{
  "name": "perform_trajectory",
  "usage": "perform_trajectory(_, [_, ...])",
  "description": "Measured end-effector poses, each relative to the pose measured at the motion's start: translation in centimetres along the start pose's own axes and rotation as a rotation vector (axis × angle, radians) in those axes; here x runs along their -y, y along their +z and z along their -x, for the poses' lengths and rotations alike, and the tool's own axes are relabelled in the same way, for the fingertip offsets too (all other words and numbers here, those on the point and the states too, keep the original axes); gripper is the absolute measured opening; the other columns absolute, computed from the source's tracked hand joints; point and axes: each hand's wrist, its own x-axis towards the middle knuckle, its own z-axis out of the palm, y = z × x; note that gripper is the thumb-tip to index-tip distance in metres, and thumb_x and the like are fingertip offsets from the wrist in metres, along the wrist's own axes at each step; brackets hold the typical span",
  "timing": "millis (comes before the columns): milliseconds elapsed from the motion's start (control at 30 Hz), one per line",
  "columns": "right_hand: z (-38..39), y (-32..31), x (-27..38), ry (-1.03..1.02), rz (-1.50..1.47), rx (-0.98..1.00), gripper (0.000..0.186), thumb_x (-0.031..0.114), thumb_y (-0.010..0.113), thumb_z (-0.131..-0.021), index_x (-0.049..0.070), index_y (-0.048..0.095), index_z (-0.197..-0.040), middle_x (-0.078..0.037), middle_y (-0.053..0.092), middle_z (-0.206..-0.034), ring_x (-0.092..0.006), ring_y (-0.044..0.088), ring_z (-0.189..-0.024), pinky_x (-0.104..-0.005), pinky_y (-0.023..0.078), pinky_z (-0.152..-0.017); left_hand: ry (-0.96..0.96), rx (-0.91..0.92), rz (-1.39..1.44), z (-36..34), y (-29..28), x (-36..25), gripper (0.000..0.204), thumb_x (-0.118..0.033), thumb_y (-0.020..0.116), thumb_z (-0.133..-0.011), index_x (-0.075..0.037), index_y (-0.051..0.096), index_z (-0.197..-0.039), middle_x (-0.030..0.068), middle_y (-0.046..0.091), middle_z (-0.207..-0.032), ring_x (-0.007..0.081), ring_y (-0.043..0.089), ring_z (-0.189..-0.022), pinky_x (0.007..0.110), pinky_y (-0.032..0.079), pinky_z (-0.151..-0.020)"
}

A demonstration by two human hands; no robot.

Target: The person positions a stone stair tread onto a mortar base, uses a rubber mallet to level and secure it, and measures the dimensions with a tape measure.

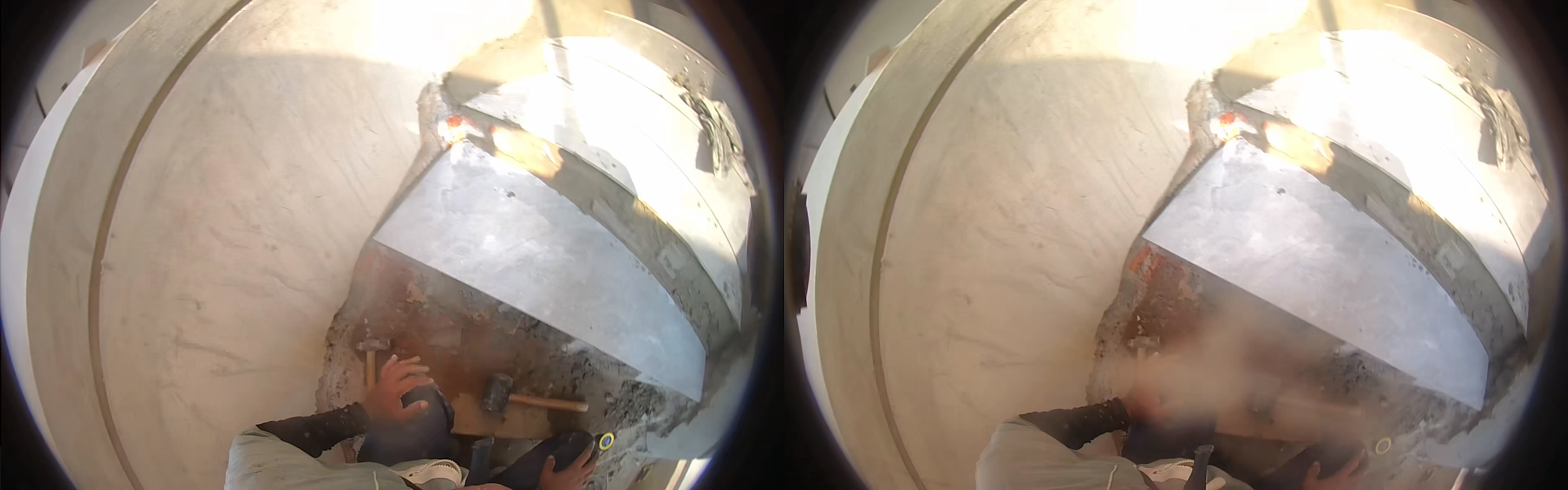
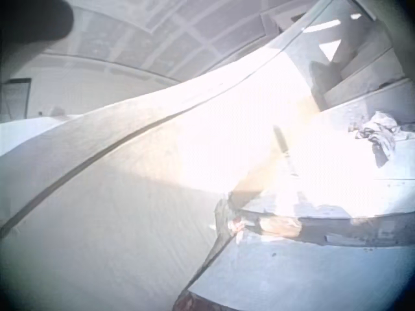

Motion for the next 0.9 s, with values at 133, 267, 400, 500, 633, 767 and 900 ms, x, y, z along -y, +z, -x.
perform_trajectory(133, [0.5, -7.7, 5.1, -0.088, -0.029, 0.314, 0.108, 0.061, 0.078, -0.077, 0.024, 0.025, -0.163, -0.022, 0.033, -0.16, -0.0478, 0.032, -0.147, -0.067, 0.024, -0.117, -0.218, 0.142, 0.124, 1.6, -1.6, -1.8, 0.051, -0.041, 0.069, -0.091, -0.015, 0.062, -0.134, 0.0113, 0.054, -0.145, 0.0335, 0.038, -0.149, 0.064, 0.016, -0.123])
perform_trajectory(267, [0.8, -8.7, 3.9, -0.189, -0.019, 0.429, 0.102, 0.062, 0.077, -0.077, 0.019, 0.033, -0.159, -0.023, 0.038, -0.157, -0.0473, 0.036, -0.144, -0.0651, 0.029, -0.115, -0.301, 0.13, 0.136, 2.1, -1.5, -2.3, 0.055, -0.043, 0.069, -0.091, -0.013, 0.06, -0.137, 0.0115, 0.054, -0.146, 0.0331, 0.039, -0.148, 0.066, 0.017, -0.122])
perform_trajectory(400, [1.3, -8.6, 3.2, -0.357, -0.049, 0.594, 0.098, 0.063, 0.075, -0.077, 0.015, 0.04, -0.154, -0.023, 0.044, -0.153, -0.0468, 0.041, -0.141, -0.0632, 0.034, -0.113, -0.385, 0.18, 0.155, 4.6, -0.7, -3.0, 0.063, -0.046, 0.069, -0.09, -0.011, 0.058, -0.141, 0.0153, 0.054, -0.147, 0.0344, 0.043, -0.145, 0.058, 0.024, -0.122])
perform_trajectory(500, [2.1, -10.1, 2.2, -0.419, -0.125, 0.705, 0.095, 0.064, 0.074, -0.077, 0.011, 0.046, -0.151, -0.024, 0.048, -0.151, -0.0465, 0.045, -0.139, -0.0618, 0.037, -0.112, -0.424, 0.365, 0.248, 2.6, -3.9, -7.8, 0.064, -0.049, 0.067, -0.092, -0.01, 0.058, -0.142, 0.0152, 0.056, -0.144, 0.0324, 0.046, -0.141, 0.054, 0.028, -0.12])
perform_trajectory(633, [3.9, -12.9, -0.4, -0.4, 0.005, 0.955, 0.095, 0.063, 0.079, -0.071, 0.004, 0.057, -0.141, -0.025, 0.057, -0.143, -0.0444, 0.053, -0.134, -0.0548, 0.043, -0.11, -0.51, 0.599, 0.384, 2.9, -9.1, -15.4, 0.065, -0.052, 0.065, -0.094, -0.009, 0.058, -0.143, 0.015, 0.059, -0.141, 0.0296, 0.049, -0.137, 0.05, 0.032, -0.117])
perform_trajectory(767, [2.6, -18.9, -1.0, -0.31, 0.469, 1.144, 0.08, 0.056, 0.083, -0.071, -0.002, 0.069, -0.123, -0.026, 0.071, -0.118, -0.0426, 0.068, -0.112, -0.0499, 0.053, -0.097, -0.505, 0.751, 0.459, 1.7, -17.4, -19.1, 0.067, -0.055, 0.063, -0.096, -0.008, 0.058, -0.143, 0.0148, 0.062, -0.137, 0.0268, 0.053, -0.133, 0.046, 0.036, -0.115])
perform_trajectory(900, [-4.9, -28.6, 3.6, -0.64, 0.151, 0.857, 0.057, 0.046, 0.083, -0.075, 0.001, 0.076, -0.109, -0.022, 0.076, -0.1, -0.038, 0.073, -0.1, -0.0465, 0.057, -0.085, -0.426, 0.706, 0.46, -3.7, -30.6, -20.0, 0.069, -0.058, 0.061, -0.098, -0.007, 0.058, -0.144, 0.0146, 0.065, -0.134, 0.024, 0.057, -0.129, 0.042, 0.041, -0.112])
